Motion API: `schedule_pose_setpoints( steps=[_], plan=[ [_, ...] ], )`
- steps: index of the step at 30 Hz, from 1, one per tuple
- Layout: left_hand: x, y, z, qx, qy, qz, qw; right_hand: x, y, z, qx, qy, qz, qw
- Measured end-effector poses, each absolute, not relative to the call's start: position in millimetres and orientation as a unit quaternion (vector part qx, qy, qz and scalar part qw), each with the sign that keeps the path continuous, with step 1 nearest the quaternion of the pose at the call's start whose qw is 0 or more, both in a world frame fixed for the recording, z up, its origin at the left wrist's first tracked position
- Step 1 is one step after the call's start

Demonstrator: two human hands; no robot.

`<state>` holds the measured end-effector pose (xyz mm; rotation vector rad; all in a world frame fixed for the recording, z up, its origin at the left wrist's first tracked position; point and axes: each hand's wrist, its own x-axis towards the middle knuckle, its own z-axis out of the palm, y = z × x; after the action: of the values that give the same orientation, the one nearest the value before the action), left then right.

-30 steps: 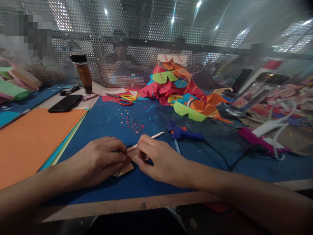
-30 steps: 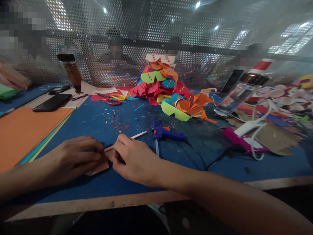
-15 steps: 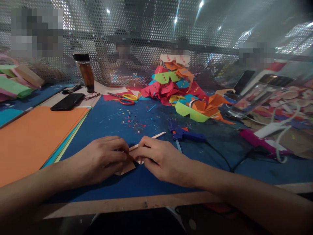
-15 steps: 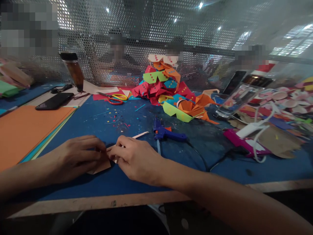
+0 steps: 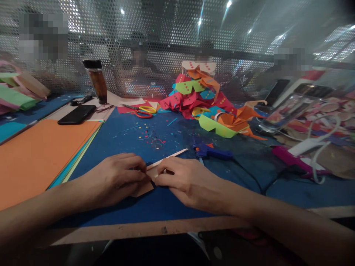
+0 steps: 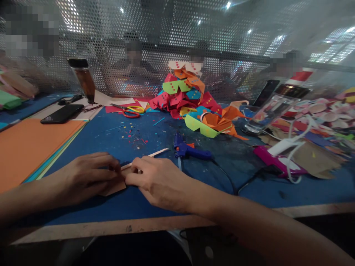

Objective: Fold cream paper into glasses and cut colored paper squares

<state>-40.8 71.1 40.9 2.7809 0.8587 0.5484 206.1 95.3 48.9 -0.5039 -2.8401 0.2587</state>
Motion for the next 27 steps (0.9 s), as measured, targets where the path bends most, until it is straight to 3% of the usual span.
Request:
schedule_pose_setpoints(
  steps=[27],
  plan=[
    [-42.2, 71.5, 40.6, 0.929, 0.296, 0.179, 0.130, 210.1, 96.1, 53.4, -0.182, -0.969, 0.120, 0.115]
  ],
)
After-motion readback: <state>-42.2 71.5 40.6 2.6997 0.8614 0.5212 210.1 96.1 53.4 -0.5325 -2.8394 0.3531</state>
